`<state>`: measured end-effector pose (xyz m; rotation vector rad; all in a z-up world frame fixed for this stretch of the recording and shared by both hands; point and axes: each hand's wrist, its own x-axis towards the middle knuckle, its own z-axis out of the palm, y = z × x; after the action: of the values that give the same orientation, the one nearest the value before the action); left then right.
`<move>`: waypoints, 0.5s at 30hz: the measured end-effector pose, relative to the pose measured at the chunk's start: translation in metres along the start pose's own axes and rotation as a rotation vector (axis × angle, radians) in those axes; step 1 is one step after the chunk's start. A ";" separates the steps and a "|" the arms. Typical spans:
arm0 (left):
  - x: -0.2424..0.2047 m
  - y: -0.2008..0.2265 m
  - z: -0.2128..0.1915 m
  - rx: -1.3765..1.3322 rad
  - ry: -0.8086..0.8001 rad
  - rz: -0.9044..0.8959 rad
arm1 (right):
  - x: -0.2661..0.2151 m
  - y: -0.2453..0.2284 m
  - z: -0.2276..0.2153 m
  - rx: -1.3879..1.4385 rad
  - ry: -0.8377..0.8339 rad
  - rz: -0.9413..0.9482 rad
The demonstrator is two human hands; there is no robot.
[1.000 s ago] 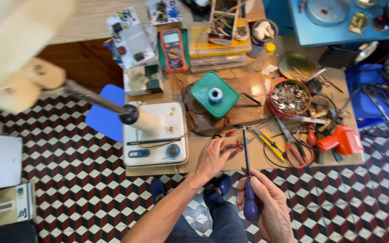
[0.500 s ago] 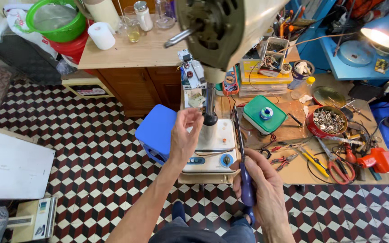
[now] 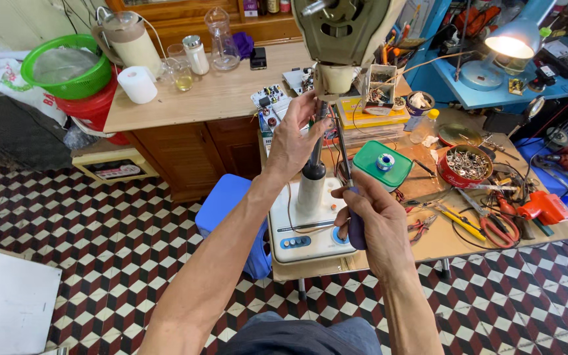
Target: The person uses a screwdriver to remove screws from the base of a standing fan and then uses pliers to handle a small metal component from a parts container on the workbench.
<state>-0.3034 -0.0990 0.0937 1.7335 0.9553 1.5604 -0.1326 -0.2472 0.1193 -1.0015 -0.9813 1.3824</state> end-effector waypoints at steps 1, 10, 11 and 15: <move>0.001 -0.003 0.000 -0.034 -0.002 -0.010 | 0.003 0.003 -0.001 -0.023 -0.013 -0.017; 0.005 -0.021 -0.002 -0.041 0.044 0.021 | 0.018 0.021 -0.003 -0.187 -0.020 -0.163; 0.007 -0.021 -0.003 -0.007 0.061 0.019 | 0.020 0.021 -0.002 -0.184 -0.007 -0.167; 0.011 -0.021 -0.001 0.083 0.066 -0.015 | 0.023 0.013 -0.001 -0.237 0.021 -0.201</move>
<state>-0.3067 -0.0778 0.0823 1.7366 1.0774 1.5981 -0.1357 -0.2245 0.1059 -1.0575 -1.2160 1.1061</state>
